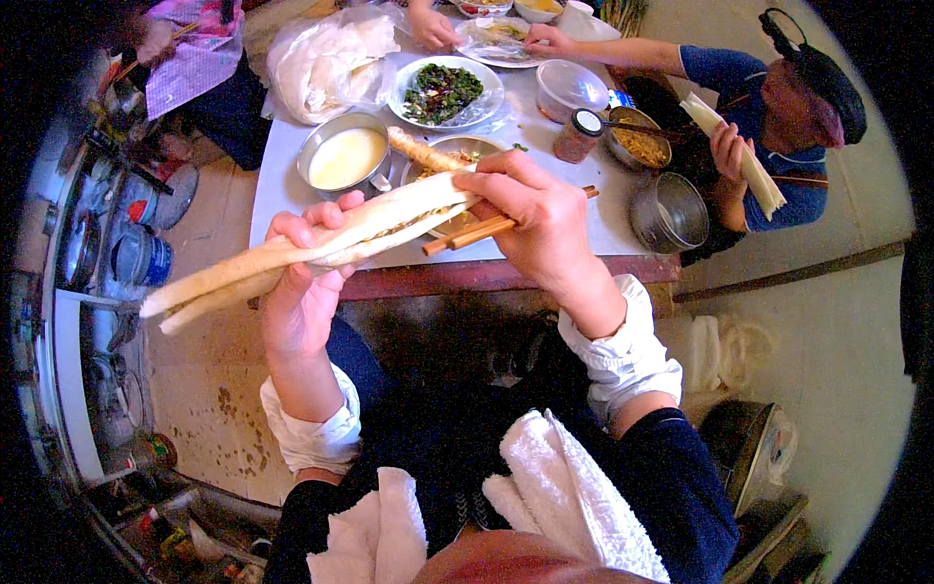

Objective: The person prepares a sandwich by placing chopped green vegetables and a yellow mixture onto a flatbread held in their left hand. Using chopsticks, they transfer the ingredients from bowls on the table, then roll the flatbread into a cylindrical shape and place it into a long bread roll.

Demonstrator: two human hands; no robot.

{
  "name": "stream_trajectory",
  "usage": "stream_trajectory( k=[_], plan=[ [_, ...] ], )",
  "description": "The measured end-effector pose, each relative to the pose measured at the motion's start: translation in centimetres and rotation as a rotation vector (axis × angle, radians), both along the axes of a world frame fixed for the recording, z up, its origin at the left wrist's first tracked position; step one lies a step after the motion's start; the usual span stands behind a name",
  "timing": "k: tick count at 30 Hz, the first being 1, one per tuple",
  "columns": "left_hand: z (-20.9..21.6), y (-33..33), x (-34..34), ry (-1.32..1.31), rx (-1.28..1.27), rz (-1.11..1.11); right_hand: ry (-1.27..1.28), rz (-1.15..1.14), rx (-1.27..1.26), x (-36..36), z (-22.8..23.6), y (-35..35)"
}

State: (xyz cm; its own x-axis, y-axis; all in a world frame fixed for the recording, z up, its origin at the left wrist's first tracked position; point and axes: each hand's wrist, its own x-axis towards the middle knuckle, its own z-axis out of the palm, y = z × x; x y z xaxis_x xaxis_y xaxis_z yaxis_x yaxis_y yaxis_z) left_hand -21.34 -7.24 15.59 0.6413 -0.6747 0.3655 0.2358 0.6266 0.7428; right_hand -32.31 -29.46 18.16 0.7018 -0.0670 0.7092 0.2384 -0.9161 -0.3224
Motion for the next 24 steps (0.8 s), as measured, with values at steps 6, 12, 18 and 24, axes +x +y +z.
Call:
stream_trajectory(
  k=[6, 12, 18, 24],
  plan=[
    [1.1, -2.1, 3.9, -0.04, 0.004, -0.054, 0.036, 0.101, -0.031, 0.8, 1.0, -2.6],
    [1.5, -4.7, 7.6, -0.07, -0.014, -0.107, 0.022, 0.031, 0.008, 2.9, 0.5, -3.6],
    [0.4, -4.6, 8.1, -0.029, -0.014, -0.115, 0.011, 0.029, -0.034, 3.4, -0.2, -3.4],
    [0.1, -3.8, 7.3, -0.027, -0.006, -0.105, -0.008, 0.004, -0.061, 2.7, -0.3, -2.6]
  ],
)
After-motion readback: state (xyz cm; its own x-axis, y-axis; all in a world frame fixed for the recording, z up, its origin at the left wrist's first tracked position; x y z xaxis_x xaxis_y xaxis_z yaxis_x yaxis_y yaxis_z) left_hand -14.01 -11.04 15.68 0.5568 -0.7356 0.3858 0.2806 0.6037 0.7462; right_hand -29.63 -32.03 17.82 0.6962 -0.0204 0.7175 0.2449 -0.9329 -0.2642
